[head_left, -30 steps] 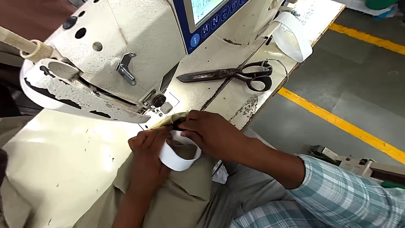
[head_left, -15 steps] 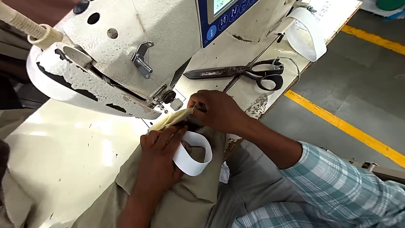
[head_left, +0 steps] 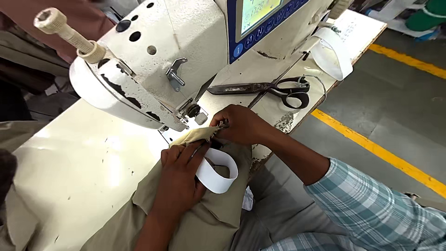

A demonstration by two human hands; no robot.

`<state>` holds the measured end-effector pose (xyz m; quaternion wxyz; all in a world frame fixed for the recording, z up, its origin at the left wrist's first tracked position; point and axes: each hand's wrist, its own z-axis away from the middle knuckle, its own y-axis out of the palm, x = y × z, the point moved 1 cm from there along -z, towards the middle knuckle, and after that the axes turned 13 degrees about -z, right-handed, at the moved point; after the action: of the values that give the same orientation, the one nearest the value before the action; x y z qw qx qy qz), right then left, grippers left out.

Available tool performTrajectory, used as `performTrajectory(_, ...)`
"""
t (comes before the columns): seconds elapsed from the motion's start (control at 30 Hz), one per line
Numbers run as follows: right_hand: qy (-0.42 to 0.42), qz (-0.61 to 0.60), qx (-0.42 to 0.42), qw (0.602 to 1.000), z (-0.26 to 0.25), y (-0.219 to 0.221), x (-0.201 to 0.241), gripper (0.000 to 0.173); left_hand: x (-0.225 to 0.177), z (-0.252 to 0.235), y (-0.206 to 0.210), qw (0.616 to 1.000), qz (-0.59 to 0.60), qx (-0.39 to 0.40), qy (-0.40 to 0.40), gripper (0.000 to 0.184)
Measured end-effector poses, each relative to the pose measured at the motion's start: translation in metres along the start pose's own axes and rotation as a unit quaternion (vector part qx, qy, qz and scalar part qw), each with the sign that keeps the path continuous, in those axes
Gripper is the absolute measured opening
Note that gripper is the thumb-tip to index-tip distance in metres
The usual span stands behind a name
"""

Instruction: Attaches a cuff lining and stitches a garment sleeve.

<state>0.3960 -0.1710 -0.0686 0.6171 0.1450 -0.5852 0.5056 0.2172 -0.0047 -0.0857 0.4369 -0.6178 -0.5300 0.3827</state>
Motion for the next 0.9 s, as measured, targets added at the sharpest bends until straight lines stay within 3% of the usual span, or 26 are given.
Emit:
performTrajectory(0.2, -0.001, -0.012, 0.047, 0.999, 0.002, -0.004, 0.005, 0.01, -0.002, -0.005, 0.0, 0.999, -0.032, 0.035, -0.002, 0.055)
performTrajectory(0.3, 0.003, 0.017, 0.04, 0.999, 0.007, 0.0, 0.005, 0.022, -0.002, -0.006, -0.001, 0.998, -0.047, 0.048, 0.003, 0.056)
performTrajectory(0.37, 0.008, 0.035, 0.017, 0.999, 0.008, 0.004, 0.005, 0.029, -0.002, -0.007, -0.001, 0.997, -0.054, 0.051, 0.008, 0.056)
performTrajectory(0.5, 0.003, 0.074, -0.053, 0.996, 0.006, 0.011, 0.008, 0.011, -0.002, -0.004, -0.001, 0.999, -0.043, -0.002, 0.018, 0.05)
performTrajectory(0.63, -0.071, 0.091, -0.202, 0.973, 0.018, 0.016, 0.009, 0.029, -0.002, 0.001, -0.002, 0.998, -0.025, -0.061, 0.024, 0.025)
performTrajectory(0.7, -0.117, 0.098, -0.25, 0.956, 0.033, 0.011, 0.011, 0.021, -0.001, 0.001, -0.001, 0.997, -0.028, -0.069, 0.029, 0.024)
performTrajectory(0.77, -0.149, 0.126, -0.243, 0.95, 0.048, 0.014, 0.011, 0.018, -0.002, 0.002, -0.001, 0.996, -0.038, -0.078, 0.03, 0.026)
performTrajectory(0.9, -0.136, 0.191, -0.195, 0.952, 0.049, 0.034, 0.005, 0.037, -0.004, 0.002, -0.001, 0.992, -0.068, -0.097, 0.038, 0.028)
